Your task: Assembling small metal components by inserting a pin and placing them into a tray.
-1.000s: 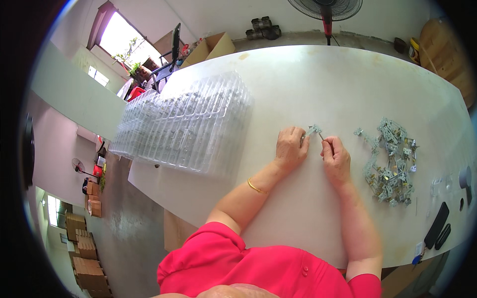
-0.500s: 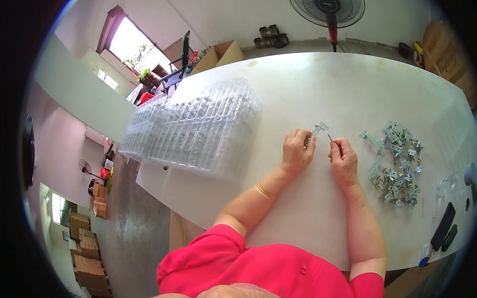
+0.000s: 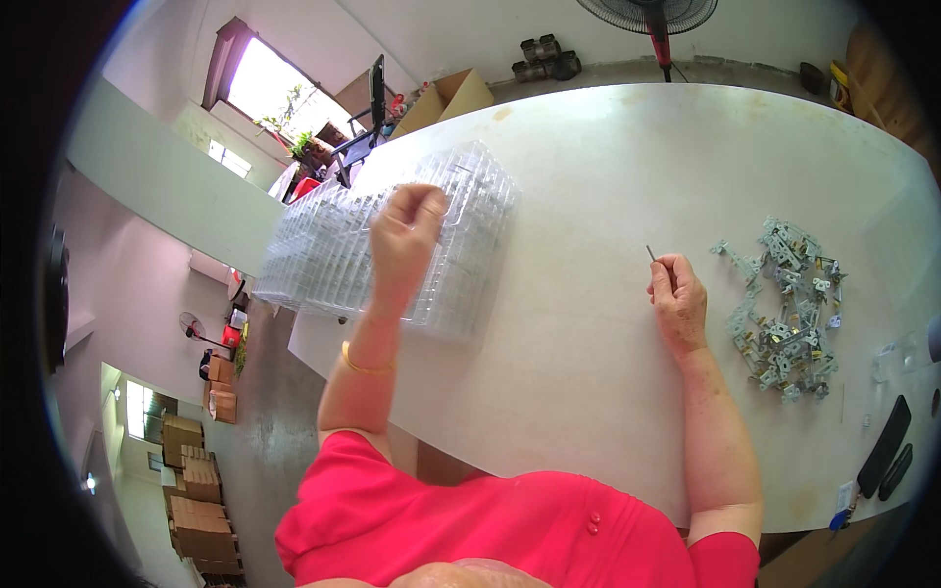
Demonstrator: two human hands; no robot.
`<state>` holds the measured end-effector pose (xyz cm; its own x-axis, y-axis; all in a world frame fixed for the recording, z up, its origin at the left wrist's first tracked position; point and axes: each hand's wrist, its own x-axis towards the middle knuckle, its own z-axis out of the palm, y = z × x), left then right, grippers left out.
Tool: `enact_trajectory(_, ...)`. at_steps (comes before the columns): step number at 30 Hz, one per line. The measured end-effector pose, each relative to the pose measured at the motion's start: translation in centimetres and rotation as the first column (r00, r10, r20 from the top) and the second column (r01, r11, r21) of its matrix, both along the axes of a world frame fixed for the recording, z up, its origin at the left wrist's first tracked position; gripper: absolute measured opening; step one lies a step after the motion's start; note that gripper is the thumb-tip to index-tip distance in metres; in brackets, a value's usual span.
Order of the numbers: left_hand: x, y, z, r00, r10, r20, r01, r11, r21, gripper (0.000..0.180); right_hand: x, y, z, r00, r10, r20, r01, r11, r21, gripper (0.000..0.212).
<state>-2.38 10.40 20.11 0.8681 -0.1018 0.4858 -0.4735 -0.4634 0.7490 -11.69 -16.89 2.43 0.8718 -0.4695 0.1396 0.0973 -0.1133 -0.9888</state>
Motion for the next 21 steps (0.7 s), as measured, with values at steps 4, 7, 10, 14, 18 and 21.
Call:
enact_trajectory(4,7.8,6.6,2.2,0.986,0.165,-0.010,-0.163,0.981,0.108,0.016,0.0,0.0,0.1,1.000,0.014,0.023,-0.013,0.999,-0.031,0.010)
enact_trajectory(7,12.6,10.4,0.8,0.952,0.294,-0.084,-0.264,0.929,0.260,0.021,-0.1,-0.1,0.2,1.000,0.021,0.019,-0.020,0.999,-0.028,0.010)
enact_trajectory(10,15.3,12.4,-0.9,0.920,0.355,-0.165,-0.290,0.902,0.321,0.026,-0.1,0.0,0.1,1.000,0.023,0.008,-0.023,0.999,-0.032,0.009)
enact_trajectory(14,16.7,12.6,-2.2,0.909,0.392,-0.142,-0.300,0.851,0.430,0.027,-0.3,-0.1,0.3,1.000,0.024,-0.001,-0.024,0.999,-0.040,0.009)
enact_trajectory(18,17.3,12.1,-2.7,0.915,0.402,-0.042,-0.311,0.767,0.561,0.027,-0.2,0.0,0.0,1.000,0.026,0.004,-0.026,0.999,-0.040,0.009)
enact_trajectory(21,17.1,10.9,-2.8,0.905,0.426,-0.018,-0.325,0.717,0.617,0.025,-0.2,-0.2,-0.2,1.000,0.022,0.009,-0.022,0.999,-0.043,0.009)
